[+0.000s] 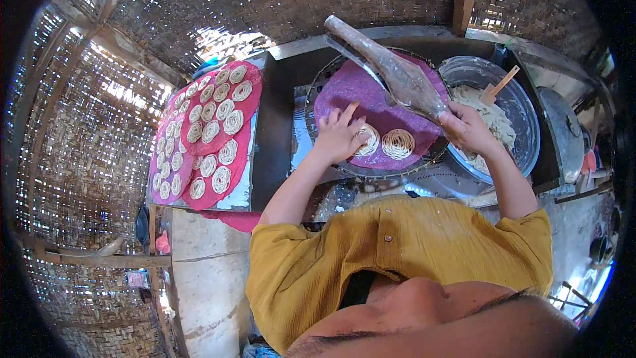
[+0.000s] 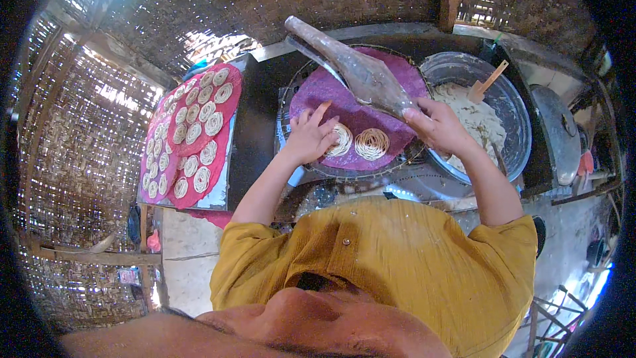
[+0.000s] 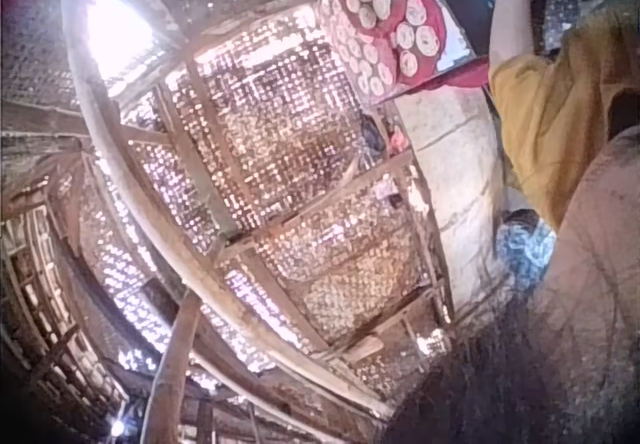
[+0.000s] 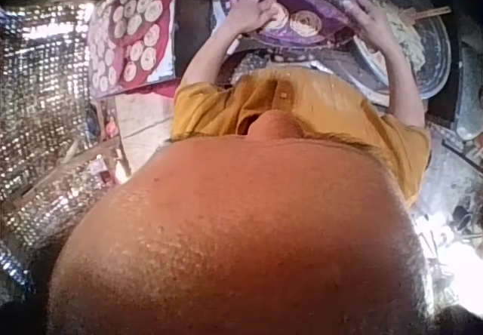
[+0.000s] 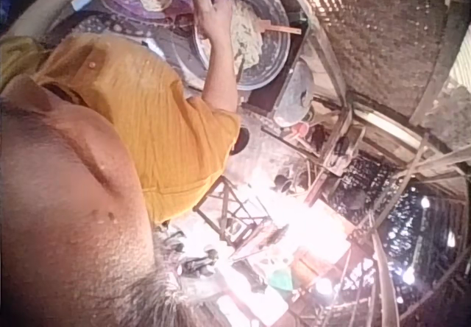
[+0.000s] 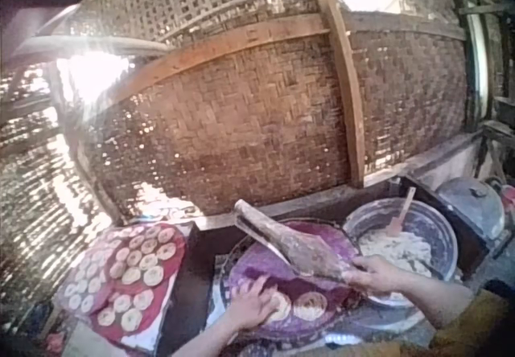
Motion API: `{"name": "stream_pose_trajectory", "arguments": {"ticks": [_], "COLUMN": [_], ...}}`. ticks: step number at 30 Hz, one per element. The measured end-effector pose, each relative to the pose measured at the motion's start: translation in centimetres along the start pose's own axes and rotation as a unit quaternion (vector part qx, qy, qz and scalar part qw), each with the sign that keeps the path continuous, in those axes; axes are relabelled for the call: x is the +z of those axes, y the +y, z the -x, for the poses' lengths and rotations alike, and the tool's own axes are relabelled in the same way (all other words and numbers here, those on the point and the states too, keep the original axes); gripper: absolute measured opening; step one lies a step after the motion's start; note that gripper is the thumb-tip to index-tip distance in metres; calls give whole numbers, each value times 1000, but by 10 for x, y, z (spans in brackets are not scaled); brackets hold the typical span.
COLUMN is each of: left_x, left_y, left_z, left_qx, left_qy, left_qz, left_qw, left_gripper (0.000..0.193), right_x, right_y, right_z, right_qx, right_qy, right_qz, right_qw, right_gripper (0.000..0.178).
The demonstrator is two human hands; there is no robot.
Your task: The person uses a wooden-handled press to extrude dough in spiral patterns onto a red circular tray, refilling the press with dough from a bowl by hand.
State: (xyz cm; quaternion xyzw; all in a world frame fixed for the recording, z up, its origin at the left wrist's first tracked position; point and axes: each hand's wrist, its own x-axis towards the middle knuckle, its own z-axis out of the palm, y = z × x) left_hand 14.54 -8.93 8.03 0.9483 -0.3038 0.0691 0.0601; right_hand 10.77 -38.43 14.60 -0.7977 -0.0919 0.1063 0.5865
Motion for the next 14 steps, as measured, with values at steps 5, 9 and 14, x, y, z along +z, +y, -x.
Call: {"name": "stream_pose_trajectory", "arguments": {"ticks": [5,9,14], "left_x": [-26,-61,-97], "left_y": [-8,7,68], "left_z": [-1,-27,-58], "left_qx": [-50,-30,-247], "left_qy": [123,171,49], "left_qz": [-43,83,302], "left_qw": [990,981,919], "left_gripper": [56,58,63], "right_x": [-1,15,25], "right_y": [-9,-20,-29], "right_z": [8,11,4], "right_qx": [8,19,-38], "right_qy": [-6,-54,-54], "right_qz": [-17,-100,112], "right_qw": [1000,993,992], "right_gripper": [31,33,49]}}
